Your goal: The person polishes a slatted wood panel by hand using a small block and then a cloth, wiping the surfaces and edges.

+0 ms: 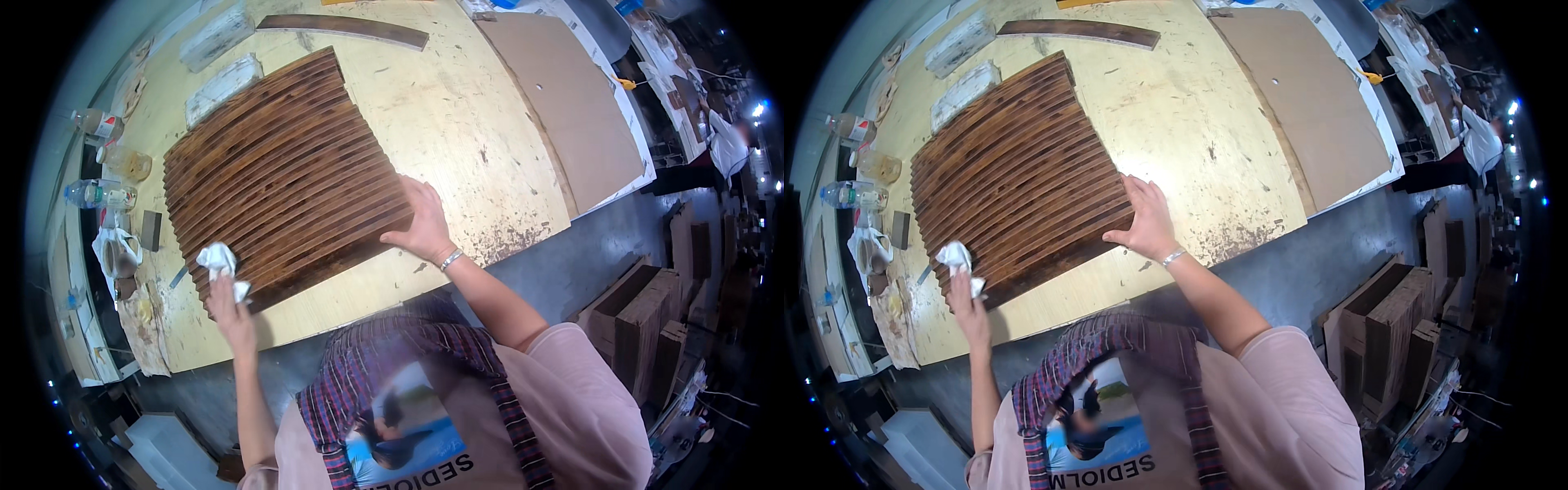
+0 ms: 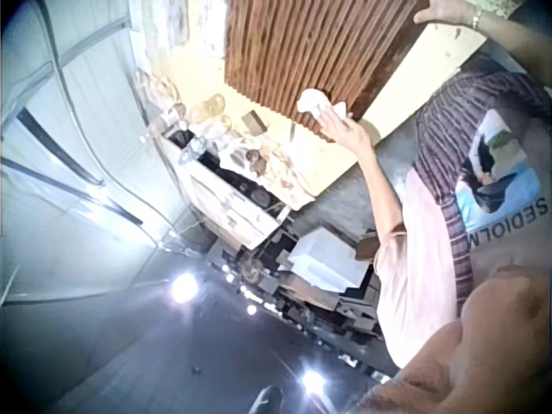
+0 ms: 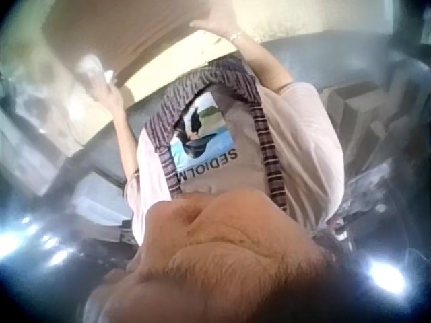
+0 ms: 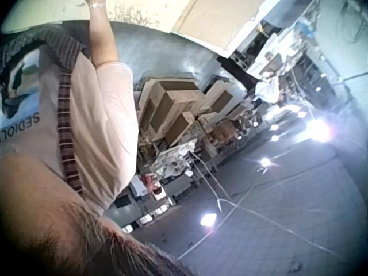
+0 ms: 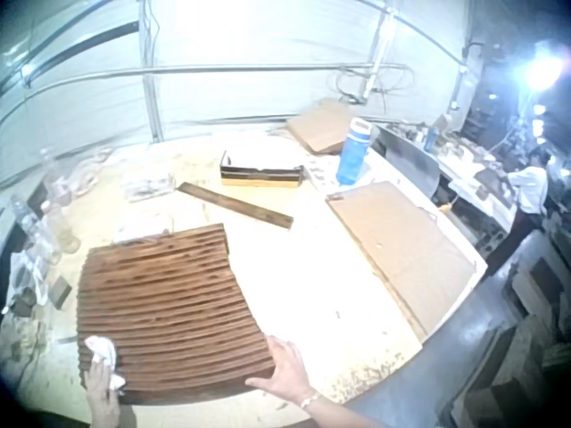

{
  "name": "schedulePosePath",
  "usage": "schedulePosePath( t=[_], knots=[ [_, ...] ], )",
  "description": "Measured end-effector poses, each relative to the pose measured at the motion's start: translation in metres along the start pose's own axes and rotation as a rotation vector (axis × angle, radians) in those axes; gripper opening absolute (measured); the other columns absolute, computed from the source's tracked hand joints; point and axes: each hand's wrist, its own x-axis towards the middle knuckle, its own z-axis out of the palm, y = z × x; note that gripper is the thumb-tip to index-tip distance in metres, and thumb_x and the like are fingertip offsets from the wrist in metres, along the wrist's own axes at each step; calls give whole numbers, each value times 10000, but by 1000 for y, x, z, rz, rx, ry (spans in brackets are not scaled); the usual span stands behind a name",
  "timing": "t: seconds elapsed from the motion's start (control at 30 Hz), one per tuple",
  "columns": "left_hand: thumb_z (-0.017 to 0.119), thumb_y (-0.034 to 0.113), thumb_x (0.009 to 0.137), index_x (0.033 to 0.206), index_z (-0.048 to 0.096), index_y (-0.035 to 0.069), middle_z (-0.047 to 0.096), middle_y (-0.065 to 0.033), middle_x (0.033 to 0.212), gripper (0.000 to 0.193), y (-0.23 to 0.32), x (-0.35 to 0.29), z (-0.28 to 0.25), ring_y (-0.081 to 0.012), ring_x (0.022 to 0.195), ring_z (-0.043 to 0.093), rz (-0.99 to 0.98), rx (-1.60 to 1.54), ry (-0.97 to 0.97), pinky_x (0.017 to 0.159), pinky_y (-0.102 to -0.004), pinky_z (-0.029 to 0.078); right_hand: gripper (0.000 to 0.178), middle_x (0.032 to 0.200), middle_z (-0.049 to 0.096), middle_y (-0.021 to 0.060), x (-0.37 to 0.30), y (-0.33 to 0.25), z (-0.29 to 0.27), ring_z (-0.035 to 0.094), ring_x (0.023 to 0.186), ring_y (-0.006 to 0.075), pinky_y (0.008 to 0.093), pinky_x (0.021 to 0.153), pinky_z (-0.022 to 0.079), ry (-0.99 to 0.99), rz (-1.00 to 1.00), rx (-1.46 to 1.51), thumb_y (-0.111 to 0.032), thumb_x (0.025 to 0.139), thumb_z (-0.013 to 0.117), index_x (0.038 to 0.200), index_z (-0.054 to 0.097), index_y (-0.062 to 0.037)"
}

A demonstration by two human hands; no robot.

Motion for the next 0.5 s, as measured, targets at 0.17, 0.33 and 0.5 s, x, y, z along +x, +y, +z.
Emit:
schedulePosePath(
  t=[0.17, 0.33, 0.5],
  knots=[
    [549, -51, 823, 1345, 607, 67, 604, -128, 1391, 538, 167, 65, 70, -337, 1342, 520, 283, -247, -225, 1177, -535, 318, 1117, 1452, 475, 215, -1, 6, 8, 404, 1373, 374, 483, 1210, 241, 11, -28, 4, -388, 582, 909, 1488, 390, 8],
    [541, -93, 807, 1143, 735, 82, 699, -111, 1239, 426, 91, 65, 41, -299, 1214, 629, 274, -263, -133, 1101, -470, 448, 1051, 1418, 506, 198, 1, 1, 0, 424, 1354, 375, 486, 1206, 247, 35, -5, 19, -316, 567, 902, 1459, 435, -18],
    [591, -34, 860, 1146, 693, 2, 698, -172, 1135, 306, -55, 10, -14, -343, 1038, 657, -271, -81, 150, 946, -421, 506, 1059, 1426, 500, 204, -1, 1, 6, 419, 1357, 374, 486, 1212, 230, 51, 4, 40, -323, 563, 899, 1464, 435, -12]
  ],
)
